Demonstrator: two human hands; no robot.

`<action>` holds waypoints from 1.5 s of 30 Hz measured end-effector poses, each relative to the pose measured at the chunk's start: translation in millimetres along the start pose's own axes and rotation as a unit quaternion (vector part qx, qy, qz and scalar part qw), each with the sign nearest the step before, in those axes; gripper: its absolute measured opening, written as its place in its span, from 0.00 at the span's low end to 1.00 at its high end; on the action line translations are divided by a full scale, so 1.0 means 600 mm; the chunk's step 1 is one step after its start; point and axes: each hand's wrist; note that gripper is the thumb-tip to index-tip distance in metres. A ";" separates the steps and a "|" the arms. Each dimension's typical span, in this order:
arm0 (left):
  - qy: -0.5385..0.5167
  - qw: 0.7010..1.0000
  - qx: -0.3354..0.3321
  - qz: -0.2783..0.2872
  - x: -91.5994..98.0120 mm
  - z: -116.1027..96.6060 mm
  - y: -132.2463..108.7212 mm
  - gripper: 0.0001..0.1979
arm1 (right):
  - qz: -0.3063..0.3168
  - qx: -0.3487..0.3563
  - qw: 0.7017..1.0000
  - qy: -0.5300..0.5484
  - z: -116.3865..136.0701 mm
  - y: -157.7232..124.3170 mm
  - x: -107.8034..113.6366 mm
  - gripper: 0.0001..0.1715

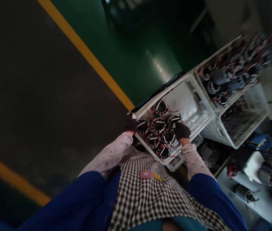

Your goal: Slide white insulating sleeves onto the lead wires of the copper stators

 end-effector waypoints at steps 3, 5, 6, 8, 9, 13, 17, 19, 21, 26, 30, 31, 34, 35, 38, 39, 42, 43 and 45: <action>0.029 0.999 0.008 0.011 0.006 -0.003 0.005 0.15 | -0.026 0.012 1.000 0.012 0.013 -0.010 0.002 0.14; 0.030 1.000 0.006 0.007 0.012 -0.007 0.005 0.14 | -0.042 0.018 0.999 0.019 0.017 -0.016 0.004 0.16; 0.029 1.000 0.005 0.005 0.015 -0.009 0.004 0.13 | -0.048 0.021 0.998 0.024 0.019 -0.018 0.004 0.16; 0.032 0.999 0.005 0.006 0.021 -0.013 0.002 0.12 | -0.059 0.028 0.997 0.033 0.021 -0.020 0.003 0.16; 0.033 0.999 0.006 0.007 0.023 -0.015 0.000 0.12 | -0.064 0.032 0.997 0.038 0.021 -0.019 0.002 0.16; 0.033 0.999 -0.001 0.006 0.030 -0.018 -0.004 0.12 | -0.079 0.039 0.994 0.059 0.026 -0.012 -0.004 0.17; 0.037 0.999 -0.004 0.004 0.033 -0.017 -0.010 0.13 | -0.096 0.032 0.991 0.083 0.026 -0.016 0.008 0.16; 0.041 0.999 -0.005 0.008 0.032 -0.016 -0.014 0.14 | -0.112 0.034 0.987 0.108 0.020 -0.017 0.020 0.17; 0.047 0.999 -0.004 0.014 0.026 -0.015 -0.015 0.16 | -0.139 0.041 0.979 0.146 0.011 -0.010 0.030 0.25; 0.065 0.998 0.004 0.022 0.006 -0.013 -0.008 0.16 | -0.247 0.082 0.898 0.354 -0.005 0.031 0.029 0.32; 0.067 0.998 0.008 0.018 -0.003 -0.009 -0.005 0.16 | -0.199 0.134 0.905 0.352 0.020 0.050 0.012 0.29; 0.062 0.998 0.004 0.015 -0.004 -0.008 -0.005 0.15 | -0.183 0.143 0.920 0.317 0.033 0.053 0.010 0.27; 0.043 0.999 -0.006 0.004 -0.004 -0.007 -0.007 0.14 | -0.134 0.156 0.964 0.167 0.083 0.067 0.009 0.24; 0.042 0.999 -0.006 0.002 -0.003 -0.007 -0.008 0.14 | -0.113 0.161 0.974 0.116 0.102 0.073 0.011 0.24; 0.050 0.999 -0.002 0.006 0.001 -0.010 -0.011 0.14 | -0.054 0.178 0.983 -0.011 0.151 0.093 0.015 0.24; 0.049 0.999 -0.001 0.010 0.001 -0.010 -0.012 0.14 | -0.040 0.181 0.982 -0.040 0.164 0.099 0.016 0.24; 0.038 0.999 0.005 0.015 -0.001 -0.011 -0.014 0.16 | -0.014 0.171 0.981 -0.086 0.186 0.108 0.014 0.24; 0.034 0.999 0.007 0.015 -0.003 -0.010 -0.014 0.16 | -0.010 0.167 0.982 -0.091 0.188 0.108 0.013 0.24; 0.028 1.000 0.005 0.011 -0.009 -0.007 -0.013 0.16 | -0.009 0.164 0.982 -0.095 0.189 0.105 0.010 0.26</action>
Point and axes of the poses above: each hand's wrist, its own y-axis towards the middle knuckle, its own x-axis out of the back of the hand, z = x × y, and after that the axes turned 13 degrees about y, right-handed
